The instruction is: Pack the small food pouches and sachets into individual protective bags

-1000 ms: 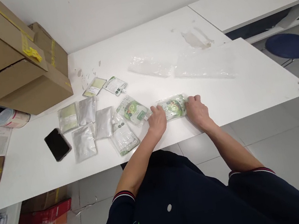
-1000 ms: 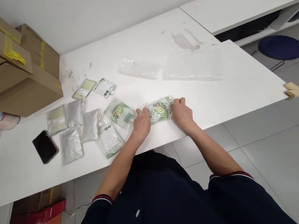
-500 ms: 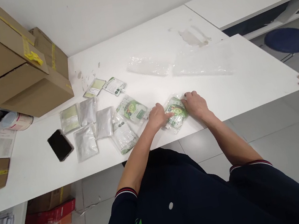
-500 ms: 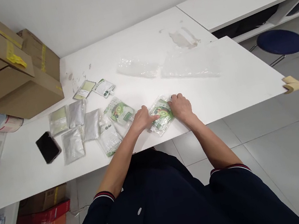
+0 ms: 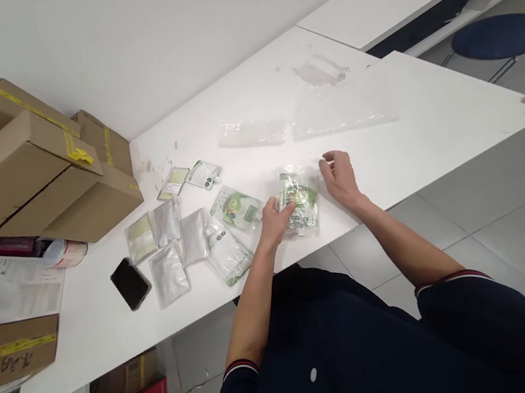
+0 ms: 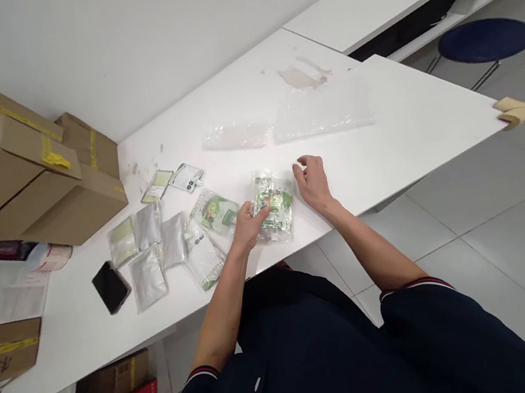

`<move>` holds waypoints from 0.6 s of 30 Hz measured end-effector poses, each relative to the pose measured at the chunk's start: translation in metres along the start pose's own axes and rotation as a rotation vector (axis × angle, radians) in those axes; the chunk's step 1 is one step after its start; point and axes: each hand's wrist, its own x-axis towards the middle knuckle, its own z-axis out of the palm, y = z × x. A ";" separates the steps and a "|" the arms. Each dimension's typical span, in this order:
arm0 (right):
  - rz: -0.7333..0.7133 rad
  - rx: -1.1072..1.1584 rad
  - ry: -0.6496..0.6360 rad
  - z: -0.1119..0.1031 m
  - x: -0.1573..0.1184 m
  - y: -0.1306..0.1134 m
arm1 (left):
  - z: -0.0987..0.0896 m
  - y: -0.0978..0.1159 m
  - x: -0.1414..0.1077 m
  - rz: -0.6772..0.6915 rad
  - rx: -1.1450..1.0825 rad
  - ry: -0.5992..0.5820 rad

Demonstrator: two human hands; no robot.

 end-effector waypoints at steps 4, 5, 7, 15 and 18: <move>0.196 0.434 -0.227 -0.001 -0.014 -0.017 | 0.001 -0.010 -0.002 0.059 -0.257 0.025; 0.173 0.474 -0.269 0.001 -0.017 -0.021 | 0.001 -0.012 -0.004 0.066 -0.297 0.027; 0.096 0.493 -0.282 0.005 -0.020 -0.025 | 0.002 -0.013 -0.007 0.066 -0.324 0.050; 0.053 0.562 -0.405 0.018 -0.013 -0.035 | -0.027 0.006 0.018 0.307 -0.005 -0.001; 0.016 0.553 -0.467 0.018 -0.004 -0.041 | -0.032 0.010 0.033 0.328 0.016 0.034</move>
